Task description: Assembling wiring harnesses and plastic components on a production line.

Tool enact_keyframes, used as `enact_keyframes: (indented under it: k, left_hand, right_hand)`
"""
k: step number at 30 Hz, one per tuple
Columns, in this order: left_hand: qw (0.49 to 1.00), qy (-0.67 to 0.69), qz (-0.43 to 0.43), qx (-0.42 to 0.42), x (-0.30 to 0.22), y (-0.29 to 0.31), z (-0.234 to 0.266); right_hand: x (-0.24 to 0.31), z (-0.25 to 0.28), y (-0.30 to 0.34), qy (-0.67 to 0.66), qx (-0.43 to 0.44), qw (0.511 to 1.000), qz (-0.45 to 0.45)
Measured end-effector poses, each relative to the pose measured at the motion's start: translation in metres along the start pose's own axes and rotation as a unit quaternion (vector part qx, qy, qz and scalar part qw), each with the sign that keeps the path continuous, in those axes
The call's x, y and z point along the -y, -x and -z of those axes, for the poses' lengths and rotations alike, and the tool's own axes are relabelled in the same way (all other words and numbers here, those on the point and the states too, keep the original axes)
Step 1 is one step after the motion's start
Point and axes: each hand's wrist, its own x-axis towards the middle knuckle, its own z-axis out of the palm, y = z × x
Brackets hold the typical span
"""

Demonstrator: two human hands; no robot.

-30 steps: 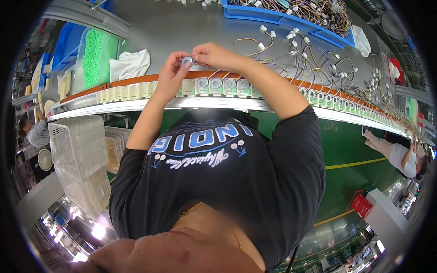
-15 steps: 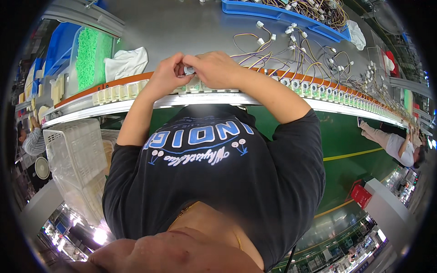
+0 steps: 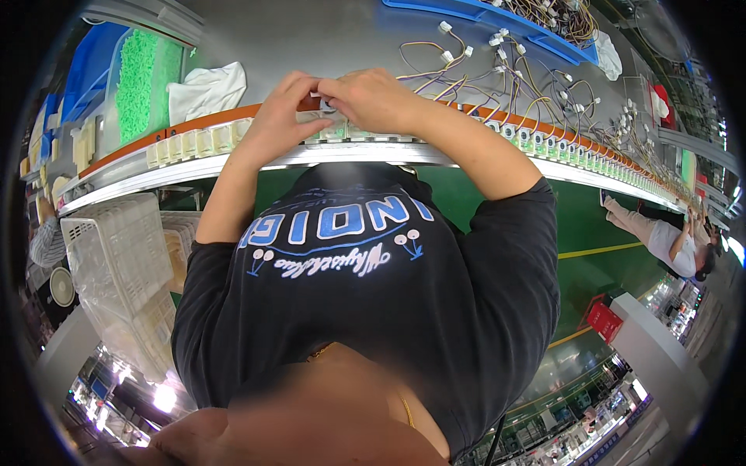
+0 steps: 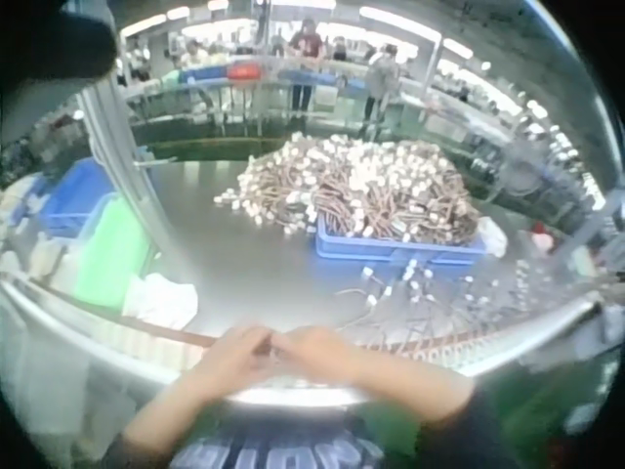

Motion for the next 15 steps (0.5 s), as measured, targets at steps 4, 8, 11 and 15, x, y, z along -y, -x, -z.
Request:
enact_keyframes:
  k: [4, 8, 11, 15]
  left_hand:
    - [0.987, -0.126, -0.095, 0.014, 0.012, 0.009, -0.006]
    - [0.992, -0.104, -0.063, 0.024, 0.013, 0.01, -0.011]
    - [0.989, -0.121, -0.086, -0.003, 0.015, 0.01, -0.013]
    - [0.989, -0.122, -0.085, -0.001, 0.014, 0.01, -0.015]
  right_hand:
    - [0.0, -0.017, 0.005, 0.0, 0.081, 0.997, -0.013]
    - [-0.001, -0.028, 0.006, 0.1, 0.071, 0.991, 0.056]
    - [-0.002, -0.029, 0.005, 0.088, 0.043, 0.993, 0.065]
    - [0.004, -0.034, 0.008, 0.094, 0.007, 0.994, 0.062]
